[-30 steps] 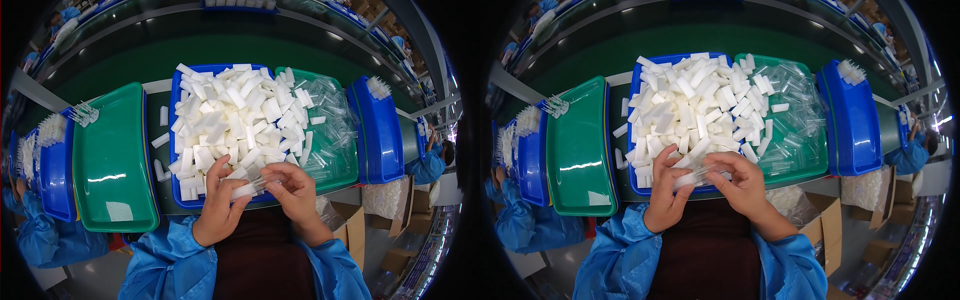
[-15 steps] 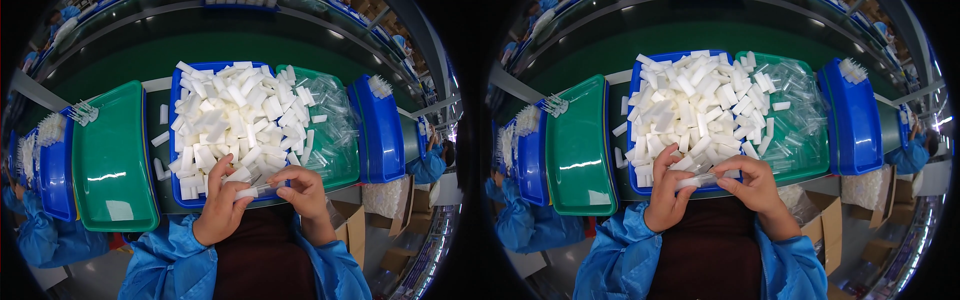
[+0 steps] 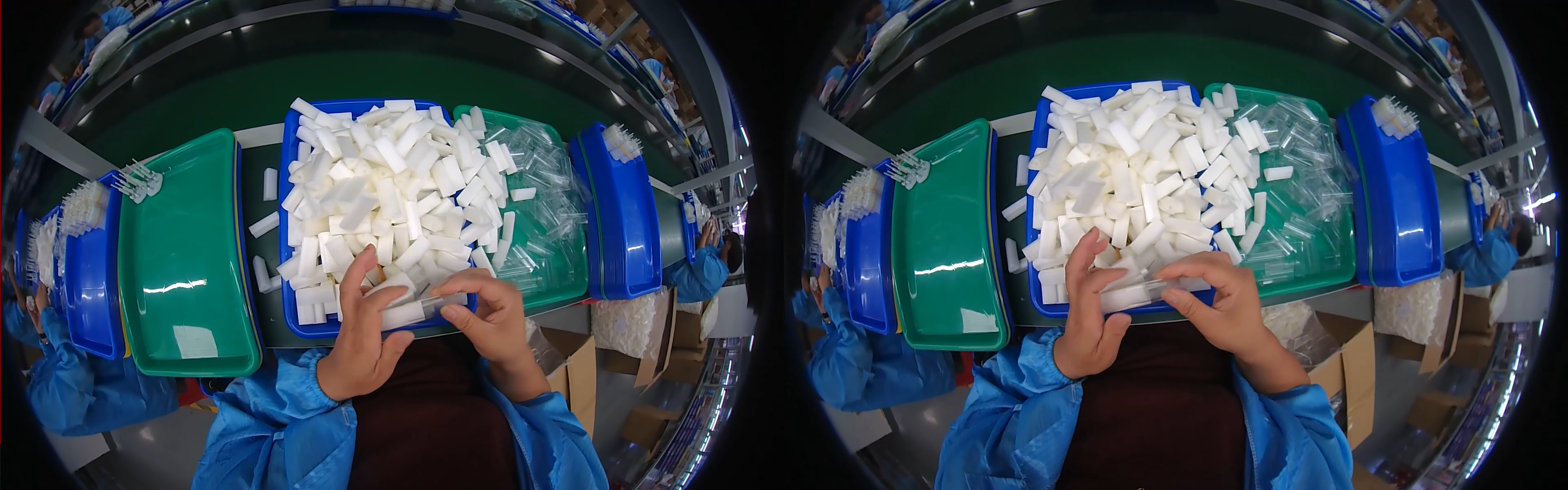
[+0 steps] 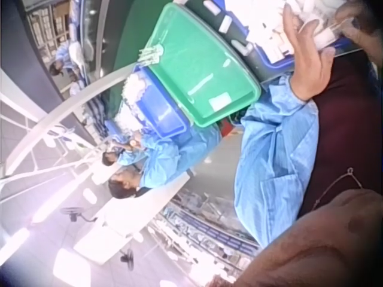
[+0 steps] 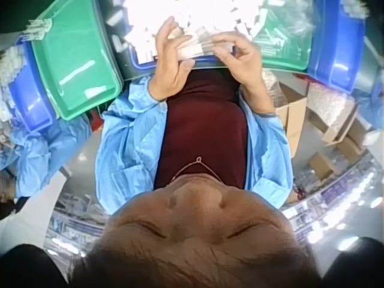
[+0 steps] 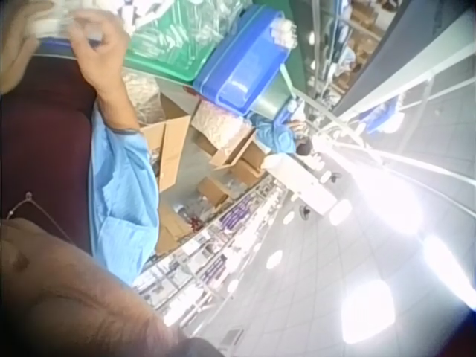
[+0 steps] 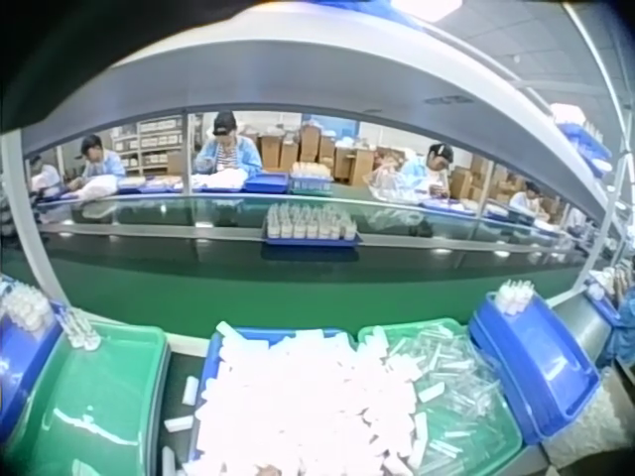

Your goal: The person assembles small plastic components into sets by hand, then secures each set with a rubber band.

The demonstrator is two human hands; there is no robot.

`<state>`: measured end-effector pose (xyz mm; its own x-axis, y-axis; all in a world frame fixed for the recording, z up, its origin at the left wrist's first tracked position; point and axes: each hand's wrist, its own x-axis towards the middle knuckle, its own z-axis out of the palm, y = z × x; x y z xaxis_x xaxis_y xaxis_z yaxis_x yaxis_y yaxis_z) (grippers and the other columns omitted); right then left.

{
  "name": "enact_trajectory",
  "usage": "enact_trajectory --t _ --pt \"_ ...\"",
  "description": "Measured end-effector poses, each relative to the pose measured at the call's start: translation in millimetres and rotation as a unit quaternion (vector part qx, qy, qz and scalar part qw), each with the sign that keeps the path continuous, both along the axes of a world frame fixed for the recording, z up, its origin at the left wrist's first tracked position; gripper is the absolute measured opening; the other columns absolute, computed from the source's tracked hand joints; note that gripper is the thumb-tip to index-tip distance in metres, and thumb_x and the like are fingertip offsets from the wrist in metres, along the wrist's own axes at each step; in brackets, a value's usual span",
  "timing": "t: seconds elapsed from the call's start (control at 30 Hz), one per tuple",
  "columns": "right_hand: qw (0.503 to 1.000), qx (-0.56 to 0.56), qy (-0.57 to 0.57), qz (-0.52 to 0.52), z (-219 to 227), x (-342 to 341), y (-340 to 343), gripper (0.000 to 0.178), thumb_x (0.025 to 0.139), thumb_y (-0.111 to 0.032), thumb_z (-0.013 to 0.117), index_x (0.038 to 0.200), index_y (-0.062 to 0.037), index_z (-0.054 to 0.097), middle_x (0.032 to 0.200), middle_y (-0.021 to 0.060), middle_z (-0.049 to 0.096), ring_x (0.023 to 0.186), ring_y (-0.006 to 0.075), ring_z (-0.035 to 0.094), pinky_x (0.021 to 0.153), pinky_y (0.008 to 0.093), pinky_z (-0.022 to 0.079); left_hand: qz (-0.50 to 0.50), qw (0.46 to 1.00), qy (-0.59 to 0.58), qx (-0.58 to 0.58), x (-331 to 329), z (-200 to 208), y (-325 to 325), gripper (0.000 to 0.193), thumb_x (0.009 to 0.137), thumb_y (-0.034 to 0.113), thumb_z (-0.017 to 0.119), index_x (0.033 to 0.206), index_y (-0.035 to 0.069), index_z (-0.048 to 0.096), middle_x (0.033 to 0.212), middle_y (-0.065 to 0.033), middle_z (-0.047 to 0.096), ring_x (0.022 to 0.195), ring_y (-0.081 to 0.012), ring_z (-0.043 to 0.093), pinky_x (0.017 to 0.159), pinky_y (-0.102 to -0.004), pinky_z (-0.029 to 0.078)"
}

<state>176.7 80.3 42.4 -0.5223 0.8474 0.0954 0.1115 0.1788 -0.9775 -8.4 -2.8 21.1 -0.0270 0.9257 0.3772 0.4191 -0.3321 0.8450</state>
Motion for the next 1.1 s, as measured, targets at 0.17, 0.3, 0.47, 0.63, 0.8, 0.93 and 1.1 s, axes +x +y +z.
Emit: enact_trajectory --t 0.17,0.3,0.47,0.63,0.8,0.93,1.1 --pt "0.996 0.066 -0.033 0.054 0.9 -9.4 -10.2 0.023 0.073 -0.012 0.076 0.095 -0.011 0.071 0.09 0.0048 0.069 0.094 0.0206 0.059 0.084 0.0301 0.041 0.006 0.993 -0.03 0.115 8.4 -16.2 -1.6 0.07 0.091 0.053 0.047 0.141 0.011 0.024 0.146 -0.0321 0.01 0.135 -0.0507 0.015 0.106 -0.0587 0.017" --pt "0.988 0.148 -0.02 0.043 0.7 -13.3 -17.0 0.024 0.071 -0.012 0.077 0.094 -0.0116 0.071 0.087 0.0028 0.068 0.095 0.0232 0.057 0.084 0.03 0.039 -0.001 0.984 -0.028 0.173 8.9 -24.6 1.4 0.077 0.089 0.059 0.043 0.147 0.016 0.015 0.146 -0.0329 0.01 0.134 -0.0545 0.011 0.106 -0.0628 0.011" --pt "0.969 0.233 0.015 0.078 4.9 -5.9 -13.6 0.028 0.067 -0.014 0.08 0.094 -0.0132 0.071 0.09 -0.0008 0.068 0.094 0.0222 0.058 0.08 0.0302 0.037 -0.054 0.981 -0.054 0.181 -0.2 -4.7 -0.7 0.056 0.089 0.036 0.056 0.134 0.01 0.037 0.143 -0.0316 0.021 0.131 -0.0539 0.022 0.103 -0.0584 0.026" --pt "0.92 0.388 -0.007 0.049 2.0 -1.9 -13.0 0.03 0.066 -0.016 0.08 0.095 -0.0156 0.071 0.099 -0.004 0.065 0.096 0.0205 0.058 0.073 0.0322 0.03 -0.11 0.993 -0.042 0.007 -11.6 12.8 3.4 0.03 0.078 0.007 0.064 0.106 0.002 0.055 0.133 -0.025 0.039 0.119 -0.0401 0.047 0.094 -0.0415 0.042" --pt "0.93 0.33 -0.043 0.155 15.3 7.2 -3.8 0.028 0.073 -0.016 0.076 0.099 -0.0147 0.068 0.099 -0.001 0.065 0.097 0.0211 0.059 0.08 0.0351 0.033 -0.094 0.992 -0.078 -0.039 -6.1 13.2 8.4 0.023 0.07 -0.005 0.059 0.091 0.002 0.055 0.132 -0.0239 0.041 0.11 -0.0348 0.054 0.089 -0.0367 0.044" --pt "0.914 0.362 -0.177 -0.047 10.1 39.7 36.2 0.026 0.073 -0.013 0.074 0.098 -0.0115 0.067 0.095 0.0049 0.067 0.087 0.0258 0.061 0.076 0.0382 0.043 -0.092 0.988 -0.119 -0.041 -7.7 7.9 7.1 0.021 0.073 -0.003 0.061 0.091 0.002 0.054 0.133 -0.0228 0.04 0.111 -0.0328 0.054 0.091 -0.0367 0.043" --pt "0.823 0.357 -0.413 -0.158 -8.0 74.2 96.5 0.03 0.07 -0.012 0.073 0.098 -0.0098 0.064 0.087 0.0104 0.066 0.075 0.03 0.063 0.065 0.0401 0.049 -0.091 0.976 -0.17 -0.104 -7.9 3.0 2.4 0.021 0.08 0.005 0.064 0.096 0.001 0.052 0.135 -0.0217 0.038 0.119 -0.0324 0.045 0.101 -0.04 0.032"
